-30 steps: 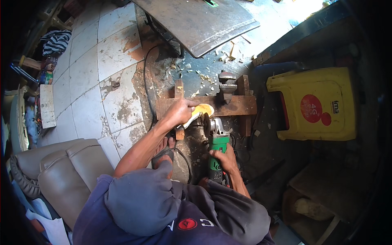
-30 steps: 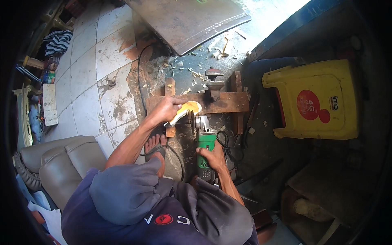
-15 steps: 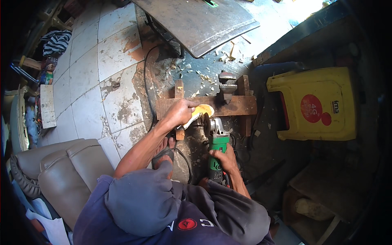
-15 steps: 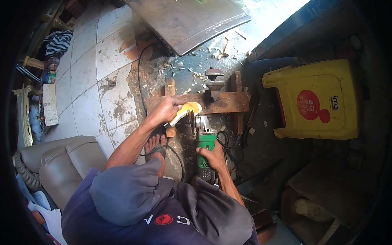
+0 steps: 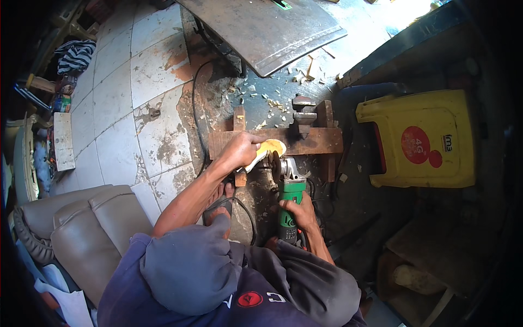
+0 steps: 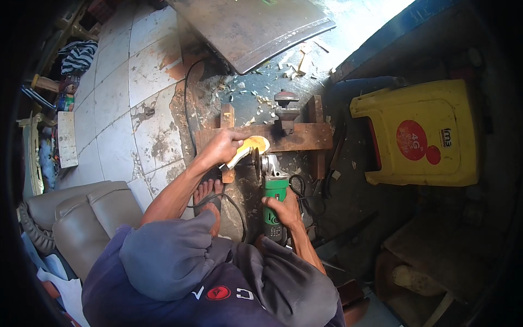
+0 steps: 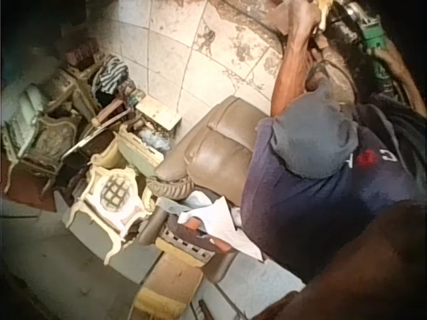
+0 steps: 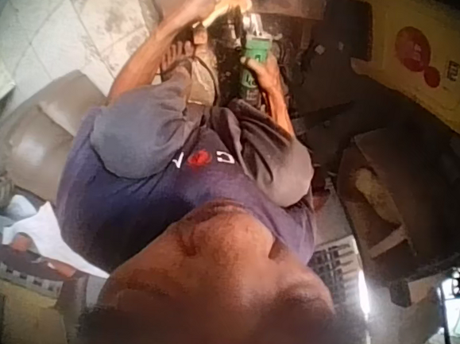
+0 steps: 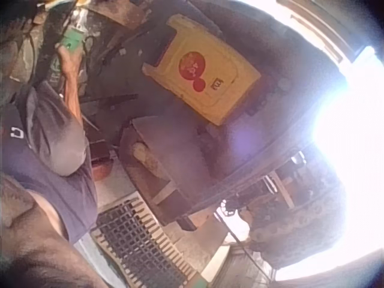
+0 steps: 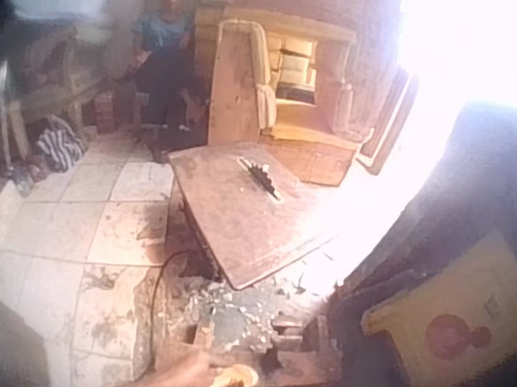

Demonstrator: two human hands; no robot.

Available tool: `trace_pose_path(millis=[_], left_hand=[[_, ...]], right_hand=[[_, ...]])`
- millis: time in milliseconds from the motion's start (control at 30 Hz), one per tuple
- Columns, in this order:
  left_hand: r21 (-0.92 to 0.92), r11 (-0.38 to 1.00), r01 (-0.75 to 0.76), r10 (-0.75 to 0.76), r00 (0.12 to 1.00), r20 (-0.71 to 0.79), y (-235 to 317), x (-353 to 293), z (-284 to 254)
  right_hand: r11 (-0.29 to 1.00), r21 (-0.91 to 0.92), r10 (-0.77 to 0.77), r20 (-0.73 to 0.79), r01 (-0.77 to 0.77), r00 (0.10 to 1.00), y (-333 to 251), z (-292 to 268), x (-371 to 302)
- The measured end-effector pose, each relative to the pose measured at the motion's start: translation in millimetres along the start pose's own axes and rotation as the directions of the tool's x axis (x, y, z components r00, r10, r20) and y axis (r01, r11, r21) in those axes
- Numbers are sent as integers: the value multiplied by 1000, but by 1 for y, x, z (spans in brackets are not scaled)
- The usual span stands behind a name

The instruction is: The person shapes a wooden handle using a hand saw, a file, and an angle grinder while the wood is secured in a floor-mounted vice block.

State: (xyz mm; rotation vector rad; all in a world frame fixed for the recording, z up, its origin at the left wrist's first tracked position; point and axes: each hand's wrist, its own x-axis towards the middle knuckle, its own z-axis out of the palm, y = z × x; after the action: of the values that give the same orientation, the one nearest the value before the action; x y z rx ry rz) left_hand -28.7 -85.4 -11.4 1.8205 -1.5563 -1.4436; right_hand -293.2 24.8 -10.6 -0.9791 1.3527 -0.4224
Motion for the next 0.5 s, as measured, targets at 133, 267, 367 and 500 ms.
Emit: trace_pose_path(millis=[133,267,367,500], left_hand=[[-11,999,-48,47,999,-24,-7,1,1],[-9,999,-42,42,999,-16,-6,2,2],[-19,999,-31,30,999,-9,-7,2,2],[-13,1000,-25,25,1000,-13,-5,2,1]], right_hand=[[1000,-5,19,-4,-19,1000,-7,2,-2],[1000,-1,9,-22,-9,1000,-5,3,-3],[999,15,37,-21,-37,999,-6,3,-3],[999,15,44,1,-44,999,-4,1,-3]])
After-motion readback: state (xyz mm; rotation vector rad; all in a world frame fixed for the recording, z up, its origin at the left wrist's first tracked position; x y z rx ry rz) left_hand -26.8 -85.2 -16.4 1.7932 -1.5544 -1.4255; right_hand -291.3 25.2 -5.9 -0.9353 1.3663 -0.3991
